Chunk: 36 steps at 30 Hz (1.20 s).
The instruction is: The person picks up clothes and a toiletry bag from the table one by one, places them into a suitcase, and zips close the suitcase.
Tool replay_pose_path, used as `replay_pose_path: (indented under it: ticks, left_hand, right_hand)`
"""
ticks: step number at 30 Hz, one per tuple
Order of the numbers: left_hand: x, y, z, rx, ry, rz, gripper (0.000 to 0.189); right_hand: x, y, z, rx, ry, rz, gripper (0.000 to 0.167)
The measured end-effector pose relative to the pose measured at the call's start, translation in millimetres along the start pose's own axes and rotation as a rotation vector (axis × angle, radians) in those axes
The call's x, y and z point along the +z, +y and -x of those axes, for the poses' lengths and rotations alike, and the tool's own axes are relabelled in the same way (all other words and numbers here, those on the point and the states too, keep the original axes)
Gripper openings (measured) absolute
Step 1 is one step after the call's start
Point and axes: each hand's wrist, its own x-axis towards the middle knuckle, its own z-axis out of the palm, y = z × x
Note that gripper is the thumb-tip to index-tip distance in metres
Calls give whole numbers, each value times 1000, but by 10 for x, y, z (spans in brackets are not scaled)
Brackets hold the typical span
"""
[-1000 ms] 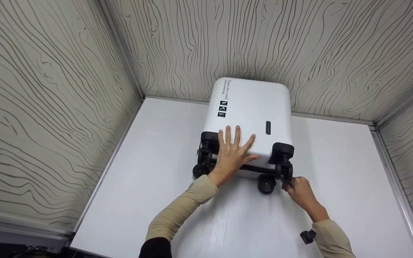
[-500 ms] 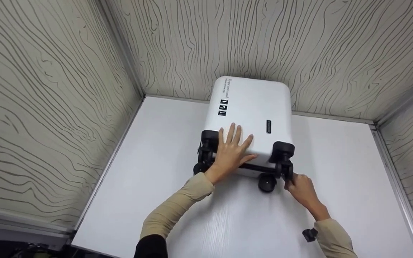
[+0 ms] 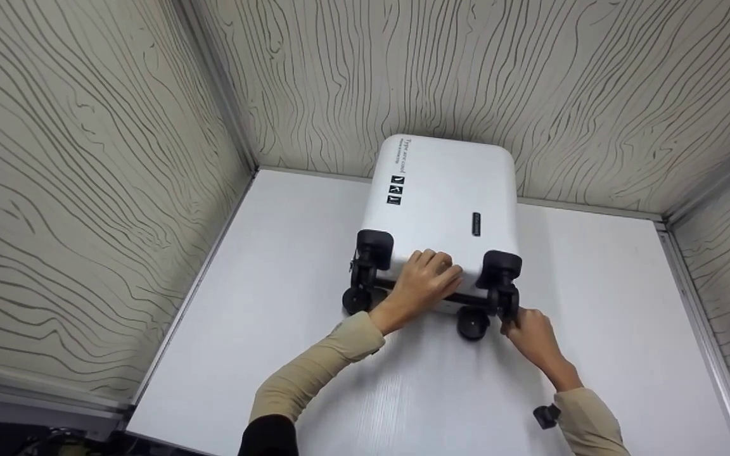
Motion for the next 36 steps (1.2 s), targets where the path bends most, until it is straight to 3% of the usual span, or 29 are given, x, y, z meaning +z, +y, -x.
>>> replay_pose_path:
  ticks: [3, 6, 8, 11, 15, 23, 36]
  left_hand:
    - [1, -43, 3, -33, -57, -16, 20]
    - [1, -115, 13, -97, -145, -77, 39]
    - [4, -163, 27, -133, -202, -130, 51]
    - [24, -208, 55, -127, -234, -191, 61]
    - [55, -218, 94, -82, -201, -220, 60]
    - [88, -216, 77, -93, -143, -250, 59]
    - [121, -193, 100, -111, -110, -242, 62]
  right_hand:
    - [6, -1, 4, 9, -11, -4, 19]
    - [20, 12, 16, 10, -5, -15, 21]
    - [42, 23, 28, -19, 21, -24, 24]
    - [93, 45, 50, -102, 89, -37, 30]
    - [162, 63, 68, -207, 169, -55, 31]
    - [238, -20, 53, -241, 226, -112, 28]
    - [392, -114, 89, -358, 333, -27, 28]
